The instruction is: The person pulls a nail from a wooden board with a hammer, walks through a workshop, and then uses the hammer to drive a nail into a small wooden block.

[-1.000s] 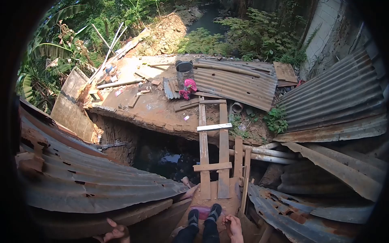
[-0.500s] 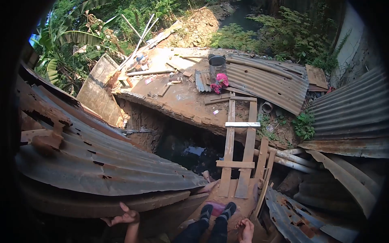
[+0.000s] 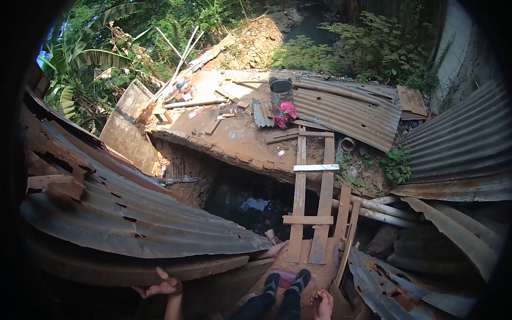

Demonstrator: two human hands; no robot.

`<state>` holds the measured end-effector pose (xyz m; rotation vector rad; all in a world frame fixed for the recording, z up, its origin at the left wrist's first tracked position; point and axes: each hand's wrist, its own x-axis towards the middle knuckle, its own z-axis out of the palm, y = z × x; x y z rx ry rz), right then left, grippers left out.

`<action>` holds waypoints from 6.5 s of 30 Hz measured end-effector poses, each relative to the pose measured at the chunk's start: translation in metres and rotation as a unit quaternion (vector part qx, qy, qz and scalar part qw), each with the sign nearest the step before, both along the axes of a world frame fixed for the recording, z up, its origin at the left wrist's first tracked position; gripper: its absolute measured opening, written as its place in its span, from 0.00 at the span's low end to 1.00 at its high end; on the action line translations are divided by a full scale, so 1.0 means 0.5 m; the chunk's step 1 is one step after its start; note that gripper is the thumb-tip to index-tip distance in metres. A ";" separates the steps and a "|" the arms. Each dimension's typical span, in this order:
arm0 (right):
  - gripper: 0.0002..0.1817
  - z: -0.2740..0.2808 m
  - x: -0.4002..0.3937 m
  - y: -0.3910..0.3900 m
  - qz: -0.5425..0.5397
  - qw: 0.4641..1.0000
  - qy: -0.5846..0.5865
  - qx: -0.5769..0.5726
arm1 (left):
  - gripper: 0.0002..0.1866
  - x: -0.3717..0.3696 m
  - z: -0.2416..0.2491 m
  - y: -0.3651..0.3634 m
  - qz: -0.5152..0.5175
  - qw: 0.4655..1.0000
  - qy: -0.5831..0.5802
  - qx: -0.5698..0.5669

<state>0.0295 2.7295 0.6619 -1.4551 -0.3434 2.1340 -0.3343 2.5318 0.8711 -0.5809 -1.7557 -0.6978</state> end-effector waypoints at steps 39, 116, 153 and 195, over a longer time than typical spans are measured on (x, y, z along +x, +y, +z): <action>0.06 -0.047 0.014 -0.063 0.042 0.999 0.009 -0.016 | 0.38 -0.007 -0.028 -0.048 0.122 0.990 0.022 -0.060; 0.09 -0.029 -0.034 -0.796 0.106 0.982 0.100 0.123 | 0.13 0.125 -0.048 -0.720 -0.458 0.647 -0.609 0.039; 0.10 0.143 -0.462 -0.968 0.922 0.230 0.246 0.190 | 0.09 0.349 -0.164 -1.159 -0.130 0.727 -0.401 0.542; 0.11 0.279 -0.350 -1.601 0.972 0.173 0.113 0.109 | 0.13 0.846 -0.276 -1.640 0.251 0.466 -0.369 0.764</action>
